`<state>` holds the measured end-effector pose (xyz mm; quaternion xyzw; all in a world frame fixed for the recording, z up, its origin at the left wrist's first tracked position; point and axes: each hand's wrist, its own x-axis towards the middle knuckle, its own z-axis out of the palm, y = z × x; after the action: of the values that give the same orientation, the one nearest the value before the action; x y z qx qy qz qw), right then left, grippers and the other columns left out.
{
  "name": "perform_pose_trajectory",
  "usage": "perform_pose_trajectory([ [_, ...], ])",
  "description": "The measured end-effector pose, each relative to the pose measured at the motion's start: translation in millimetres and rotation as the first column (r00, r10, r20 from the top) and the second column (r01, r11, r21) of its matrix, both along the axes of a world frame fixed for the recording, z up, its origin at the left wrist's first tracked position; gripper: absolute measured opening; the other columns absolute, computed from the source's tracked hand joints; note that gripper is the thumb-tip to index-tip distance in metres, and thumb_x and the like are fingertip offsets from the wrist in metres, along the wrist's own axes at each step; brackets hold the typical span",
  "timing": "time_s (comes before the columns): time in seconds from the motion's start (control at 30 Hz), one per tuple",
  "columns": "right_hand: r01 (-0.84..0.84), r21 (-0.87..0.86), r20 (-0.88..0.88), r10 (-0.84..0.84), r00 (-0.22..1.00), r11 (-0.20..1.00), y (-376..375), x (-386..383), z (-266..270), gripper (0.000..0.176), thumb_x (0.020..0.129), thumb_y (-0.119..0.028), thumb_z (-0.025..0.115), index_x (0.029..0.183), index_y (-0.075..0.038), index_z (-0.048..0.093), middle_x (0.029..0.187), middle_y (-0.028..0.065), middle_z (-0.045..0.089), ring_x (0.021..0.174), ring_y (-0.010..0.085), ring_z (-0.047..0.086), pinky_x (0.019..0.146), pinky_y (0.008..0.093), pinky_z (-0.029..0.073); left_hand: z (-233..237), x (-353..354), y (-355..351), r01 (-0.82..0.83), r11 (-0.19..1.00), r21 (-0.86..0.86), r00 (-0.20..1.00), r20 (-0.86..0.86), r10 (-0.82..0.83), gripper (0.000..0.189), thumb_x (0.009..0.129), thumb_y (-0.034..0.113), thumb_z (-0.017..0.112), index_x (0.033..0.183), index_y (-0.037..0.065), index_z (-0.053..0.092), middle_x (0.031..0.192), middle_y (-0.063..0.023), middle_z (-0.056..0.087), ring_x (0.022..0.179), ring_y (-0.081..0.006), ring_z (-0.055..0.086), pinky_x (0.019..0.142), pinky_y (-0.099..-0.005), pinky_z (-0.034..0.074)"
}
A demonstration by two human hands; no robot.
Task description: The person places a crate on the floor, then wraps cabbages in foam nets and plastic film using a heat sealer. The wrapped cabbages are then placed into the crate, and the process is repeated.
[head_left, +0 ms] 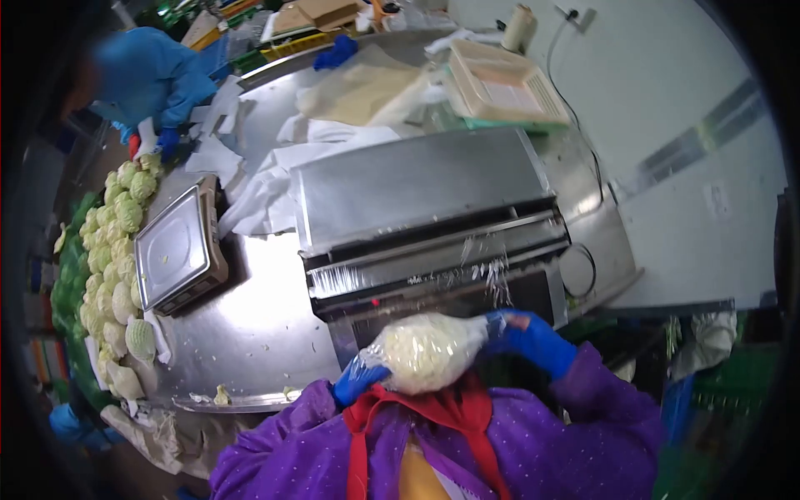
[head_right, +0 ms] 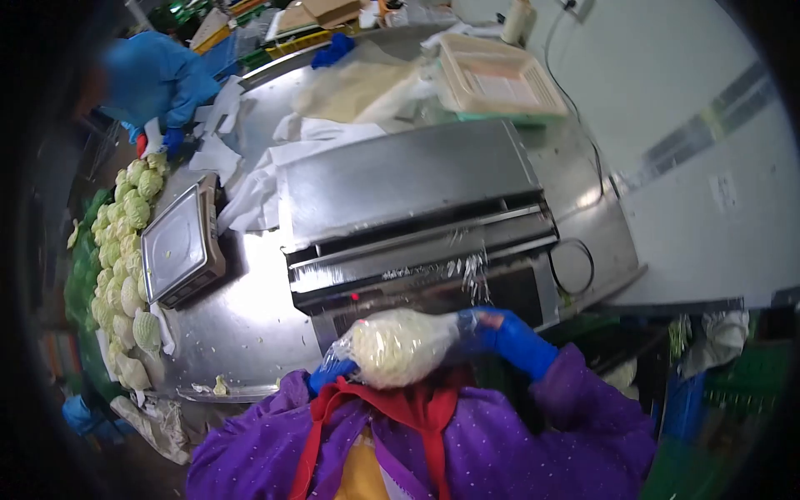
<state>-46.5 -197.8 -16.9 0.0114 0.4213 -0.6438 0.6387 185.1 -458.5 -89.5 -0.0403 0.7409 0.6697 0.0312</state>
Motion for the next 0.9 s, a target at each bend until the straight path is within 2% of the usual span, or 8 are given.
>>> perform_pose_trajectory([
  [0.03, 0.129, -0.050, 0.193, -0.117, 0.974, 0.990, 5, 8, -3, 0.035, 0.091, -0.022, 0.057, 0.119, 0.000, 0.056, 0.112, 0.0097, 0.061, 0.103, 0.0125, 0.053, 0.092, 0.0298, 0.042, 8, 5, 5, -0.075, 0.978, 0.192, 0.988, 0.146, 0.047, 0.052, 0.094, 0.032, 0.049, 0.135, 0.001, 0.040, 0.130, -0.0117, 0.050, 0.119, -0.0238, 0.048, 0.098, -0.0364, 0.041],
  [0.1, 0.143, 0.041, -0.422, -0.113, 0.899, 0.989, 6, 33, 1, 0.029, 0.092, -0.022, 0.057, 0.112, -0.001, 0.059, 0.102, 0.0061, 0.061, 0.096, 0.0096, 0.052, 0.086, 0.0274, 0.043, 4, 15, 22, -0.387, 0.633, 0.670, 0.895, 0.437, 0.085, 0.049, 0.095, 0.037, 0.046, 0.131, 0.004, 0.043, 0.119, -0.0137, 0.056, 0.113, -0.0267, 0.053, 0.092, -0.0369, 0.045],
  [0.17, 0.253, 0.103, -0.863, -0.040, 0.504, 0.962, 1, 58, -18, 0.018, 0.093, -0.020, 0.056, 0.091, -0.002, 0.060, 0.077, -0.0025, 0.055, 0.074, 0.0050, 0.046, 0.065, 0.0235, 0.041, -3, 15, 24, -0.489, 0.410, 0.770, 0.839, 0.544, -0.021, 0.048, 0.094, 0.038, 0.046, 0.130, 0.005, 0.044, 0.118, -0.0134, 0.056, 0.111, -0.0265, 0.053, 0.091, -0.0366, 0.045],
  [0.27, 0.596, 0.101, -0.862, -0.229, 0.452, 0.797, 0, 77, -37, 0.023, 0.093, -0.020, 0.055, 0.077, -0.004, 0.055, 0.065, -0.0061, 0.043, 0.064, 0.0032, 0.036, 0.054, 0.0236, 0.034, -23, 20, 16, -0.478, 0.375, 0.794, 0.808, 0.565, -0.168, 0.047, 0.094, 0.038, 0.046, 0.128, 0.005, 0.046, 0.116, -0.0128, 0.057, 0.109, -0.0260, 0.054, 0.090, -0.0361, 0.046],
  [0.5, 0.806, -0.042, -0.927, -0.325, 0.190, 0.590, 6, 114, -73, 0.031, 0.096, -0.022, 0.051, 0.070, -0.005, 0.049, 0.060, -0.0057, 0.037, 0.057, 0.0034, 0.032, 0.049, 0.0239, 0.030, 15, 68, -8, -0.427, 0.584, 0.691, 0.798, 0.592, -0.116, 0.038, 0.094, 0.040, 0.047, 0.115, 0.009, 0.052, 0.108, -0.0097, 0.057, 0.094, -0.0236, 0.057, 0.083, -0.0346, 0.046],
  [0.73, 0.733, -0.015, -0.786, -0.461, 0.411, 0.680, 2, 125, -38, 0.031, 0.095, -0.032, 0.052, 0.084, -0.004, 0.058, 0.065, -0.0033, 0.050, 0.061, 0.0040, 0.044, 0.056, 0.0217, 0.035, 20, 98, -6, -0.433, 0.293, 0.852, 0.893, 0.450, 0.011, 0.045, 0.095, 0.043, 0.042, 0.121, 0.007, 0.051, 0.124, -0.0098, 0.051, 0.110, -0.0269, 0.052, 0.087, -0.0398, 0.045],
  [0.87, 0.559, 0.177, -0.756, -0.252, 0.604, 0.810, 13, 129, -43, 0.023, 0.092, -0.027, 0.057, 0.092, -0.004, 0.061, 0.073, -0.0047, 0.051, 0.069, 0.0027, 0.042, 0.060, 0.0207, 0.036, 22, 94, 5, -0.585, 0.768, 0.261, 0.666, 0.695, 0.271, 0.034, 0.095, 0.031, 0.047, 0.117, 0.005, 0.054, 0.100, -0.0093, 0.063, 0.086, -0.0174, 0.061, 0.074, -0.0281, 0.048],
  [0.9, 0.479, 0.186, -0.722, -0.211, 0.659, 0.858, 12, 129, -32, 0.019, 0.091, -0.023, 0.057, 0.088, -0.004, 0.061, 0.073, -0.0063, 0.049, 0.069, 0.0024, 0.041, 0.060, 0.0210, 0.035, 46, 87, 27, -0.599, 0.755, 0.267, 0.755, 0.503, 0.421, 0.018, 0.091, 0.017, 0.055, 0.102, 0.004, 0.061, 0.080, -0.0028, 0.063, 0.070, -0.0094, 0.056, 0.061, -0.0217, 0.043],
])
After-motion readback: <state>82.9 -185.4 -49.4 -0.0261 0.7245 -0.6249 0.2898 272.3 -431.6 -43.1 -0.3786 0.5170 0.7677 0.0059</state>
